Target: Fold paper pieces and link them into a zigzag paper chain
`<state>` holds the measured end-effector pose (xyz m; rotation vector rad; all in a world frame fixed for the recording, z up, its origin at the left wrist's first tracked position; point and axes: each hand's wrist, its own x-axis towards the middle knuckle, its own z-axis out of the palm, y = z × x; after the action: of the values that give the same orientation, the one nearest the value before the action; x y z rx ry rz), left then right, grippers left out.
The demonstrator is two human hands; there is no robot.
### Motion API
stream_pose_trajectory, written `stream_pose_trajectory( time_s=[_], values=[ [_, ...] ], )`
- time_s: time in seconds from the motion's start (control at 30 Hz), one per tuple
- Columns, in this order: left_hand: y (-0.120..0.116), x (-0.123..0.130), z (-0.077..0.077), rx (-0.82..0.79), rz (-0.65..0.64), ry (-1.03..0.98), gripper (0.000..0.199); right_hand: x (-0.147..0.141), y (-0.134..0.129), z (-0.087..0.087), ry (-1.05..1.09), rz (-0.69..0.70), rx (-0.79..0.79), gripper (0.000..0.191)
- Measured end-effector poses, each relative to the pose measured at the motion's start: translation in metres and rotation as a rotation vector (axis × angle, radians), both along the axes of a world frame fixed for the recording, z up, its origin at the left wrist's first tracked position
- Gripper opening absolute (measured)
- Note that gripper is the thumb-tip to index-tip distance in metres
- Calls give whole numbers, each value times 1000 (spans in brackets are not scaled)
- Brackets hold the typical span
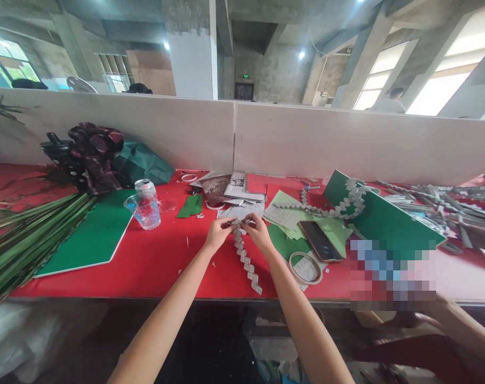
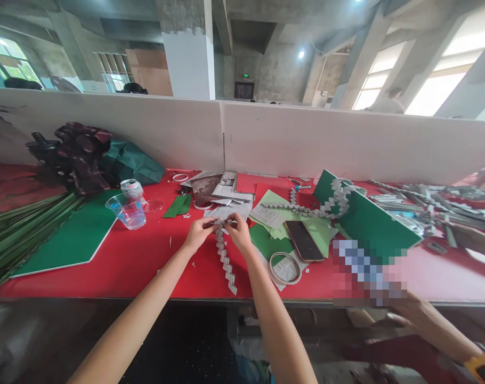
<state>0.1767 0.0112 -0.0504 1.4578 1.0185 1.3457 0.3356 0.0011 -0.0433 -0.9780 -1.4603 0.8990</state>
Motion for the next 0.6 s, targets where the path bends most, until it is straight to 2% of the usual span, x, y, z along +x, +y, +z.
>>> stream_pose_trajectory(
  time_s=[0.2,0.4,0.6],
  values=[
    [-1,1,1,-27,33,37,39,2,4,-4,-27,-71,3,15],
    [-5,3,2,-38,30,56,37,2,2,-3,51,-48,-14,19],
    [-5,1,5,-79,0,-34,38,2,1,2,71,-34,-21,29]
  ],
)
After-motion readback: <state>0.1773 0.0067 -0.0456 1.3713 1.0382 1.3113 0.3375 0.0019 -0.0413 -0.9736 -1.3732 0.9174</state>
